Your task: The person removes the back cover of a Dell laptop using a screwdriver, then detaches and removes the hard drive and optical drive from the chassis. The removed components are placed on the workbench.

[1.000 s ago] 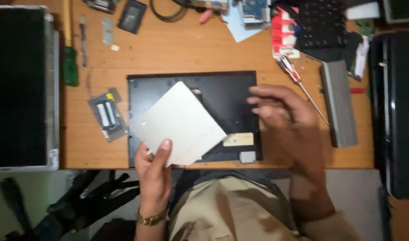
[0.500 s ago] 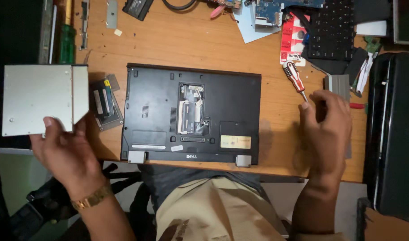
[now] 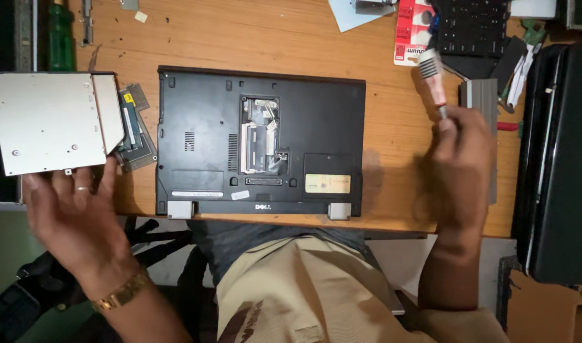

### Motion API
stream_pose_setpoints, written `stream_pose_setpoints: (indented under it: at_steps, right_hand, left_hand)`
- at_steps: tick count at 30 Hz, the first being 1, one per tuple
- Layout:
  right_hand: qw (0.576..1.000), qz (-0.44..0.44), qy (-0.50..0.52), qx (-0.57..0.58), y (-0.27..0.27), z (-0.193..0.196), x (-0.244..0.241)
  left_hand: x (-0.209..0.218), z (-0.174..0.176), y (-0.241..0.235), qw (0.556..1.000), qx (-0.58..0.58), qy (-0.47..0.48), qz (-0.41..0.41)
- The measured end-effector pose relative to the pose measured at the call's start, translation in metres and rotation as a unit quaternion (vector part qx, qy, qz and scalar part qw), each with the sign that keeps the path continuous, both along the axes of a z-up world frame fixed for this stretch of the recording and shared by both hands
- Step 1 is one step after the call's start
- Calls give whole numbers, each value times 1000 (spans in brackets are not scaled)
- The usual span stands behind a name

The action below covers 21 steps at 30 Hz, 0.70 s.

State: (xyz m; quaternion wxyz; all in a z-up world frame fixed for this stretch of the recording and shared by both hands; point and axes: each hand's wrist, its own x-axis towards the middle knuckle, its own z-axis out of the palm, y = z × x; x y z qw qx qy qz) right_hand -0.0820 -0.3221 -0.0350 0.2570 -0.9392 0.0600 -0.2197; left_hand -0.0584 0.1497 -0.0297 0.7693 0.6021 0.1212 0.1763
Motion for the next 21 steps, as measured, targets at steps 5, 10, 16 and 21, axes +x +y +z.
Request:
stream_pose_setpoints:
  at_steps: [5,10,16,21]
  right_hand:
    - [888,14,-123,442,-13,-5,-12]
    - [791,185,-185,553,-5,1,-30]
    - [819,317,-46,477,13,-2,-59]
    - [832,293,88,463,9,-9,-83]
  left_hand:
    - [-15,1,-25,998,36,9,52]
    - [-31,-4,-48,966,219,-48,129]
    - [-50,-4,-96,926,345,-148,-37]
    - [-43,2,-136,890,357,-177,-223]
